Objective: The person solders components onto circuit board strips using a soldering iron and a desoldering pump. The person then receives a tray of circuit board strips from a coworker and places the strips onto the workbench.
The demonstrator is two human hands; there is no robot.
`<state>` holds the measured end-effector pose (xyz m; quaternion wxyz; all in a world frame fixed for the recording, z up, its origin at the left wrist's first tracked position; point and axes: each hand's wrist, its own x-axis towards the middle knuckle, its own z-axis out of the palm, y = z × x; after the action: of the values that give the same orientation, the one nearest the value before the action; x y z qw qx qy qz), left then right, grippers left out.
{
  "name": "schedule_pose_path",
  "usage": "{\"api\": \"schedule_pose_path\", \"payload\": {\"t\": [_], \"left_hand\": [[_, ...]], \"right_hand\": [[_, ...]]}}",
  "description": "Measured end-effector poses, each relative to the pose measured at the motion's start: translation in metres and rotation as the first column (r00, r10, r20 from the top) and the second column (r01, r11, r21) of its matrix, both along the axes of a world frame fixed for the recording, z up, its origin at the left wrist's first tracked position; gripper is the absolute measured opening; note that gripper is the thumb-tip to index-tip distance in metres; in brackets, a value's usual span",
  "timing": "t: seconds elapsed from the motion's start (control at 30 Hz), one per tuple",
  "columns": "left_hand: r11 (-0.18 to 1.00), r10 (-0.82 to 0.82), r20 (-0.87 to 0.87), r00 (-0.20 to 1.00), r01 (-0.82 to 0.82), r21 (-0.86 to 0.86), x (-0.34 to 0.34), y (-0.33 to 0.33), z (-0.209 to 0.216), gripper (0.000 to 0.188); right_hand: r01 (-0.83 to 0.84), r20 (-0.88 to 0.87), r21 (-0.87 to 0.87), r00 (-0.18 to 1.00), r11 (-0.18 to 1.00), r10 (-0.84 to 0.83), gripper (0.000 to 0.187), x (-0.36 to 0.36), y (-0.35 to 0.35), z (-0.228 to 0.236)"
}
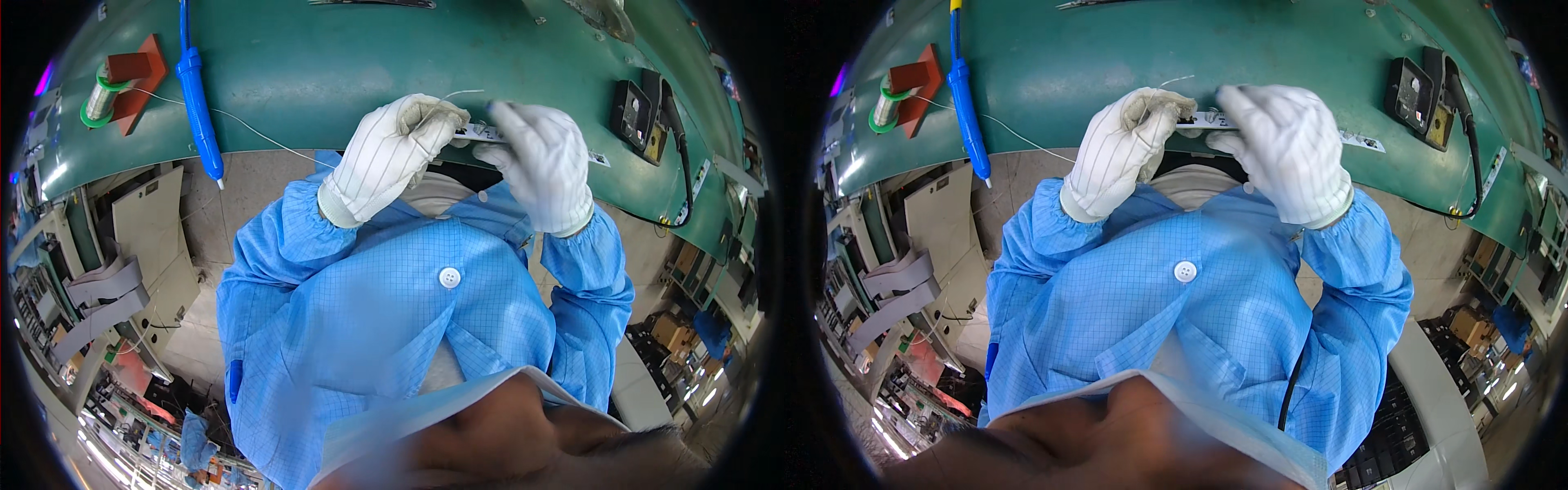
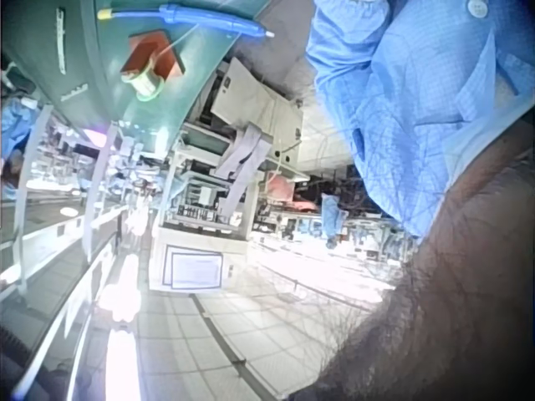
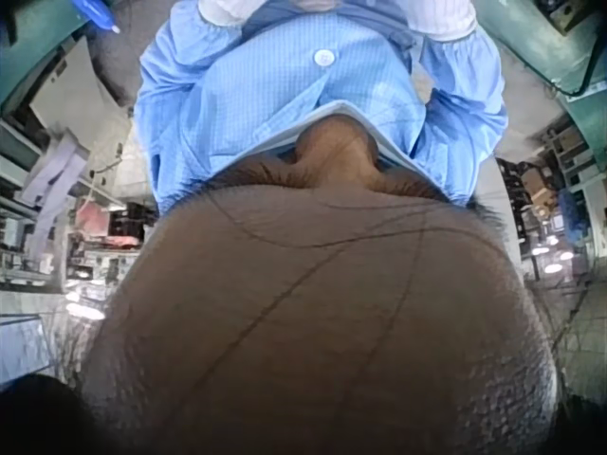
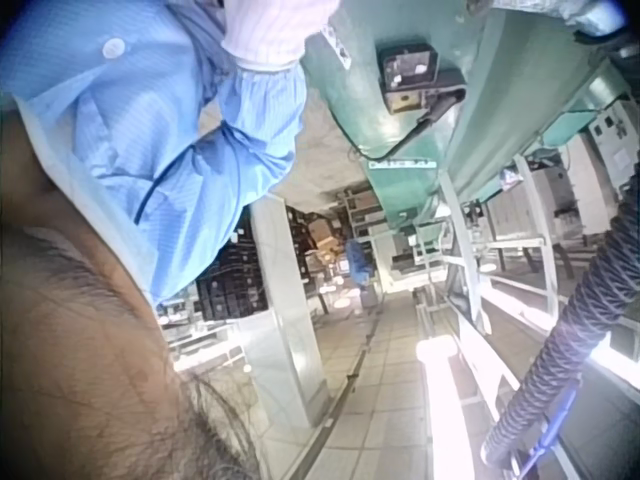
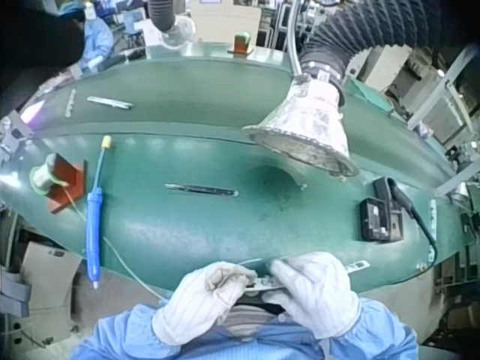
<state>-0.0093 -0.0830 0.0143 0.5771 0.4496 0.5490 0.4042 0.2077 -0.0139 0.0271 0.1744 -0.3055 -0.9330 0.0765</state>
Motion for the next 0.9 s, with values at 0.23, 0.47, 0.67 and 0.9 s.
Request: {"api": "schedule_pose_path", "payload": {"t": [0.23, 0.47, 0.67, 0.9], "left_hand": [[0.995, -0.021, -0.039, 0.999, 0.017, -0.102, -0.004, 0.004, 0.001, 0.034], [0.986, 0.075, -0.165, 0.984, -0.048, 0.16, 0.002, 0.006, -0.02, 0.032], [0.946, 0.156, -0.538, 0.828, 0.032, 0.324, -0.001, 0.004, -0.017, 0.026], [0.817, 0.165, -0.503, 0.848, 0.168, 0.551, -0.019, 0.005, -0.015, 0.019]], "right_hand": [[0.035, -0.111, 0.106, 0.994, 0.994, -0.023, 0.044, 0.03, 0.003, -0.018], [0.001, -0.157, 0.206, 0.987, 0.979, 0.032, 0.035, 0.034, 0.008, -0.036], [0.018, -0.126, 0.176, 0.992, 0.984, 0.004, 0.034, 0.036, 0.007, -0.042], [0.004, -0.048, 0.146, 0.999, 0.989, 0.003, 0.026, 0.034, 0.009, -0.041]]}}
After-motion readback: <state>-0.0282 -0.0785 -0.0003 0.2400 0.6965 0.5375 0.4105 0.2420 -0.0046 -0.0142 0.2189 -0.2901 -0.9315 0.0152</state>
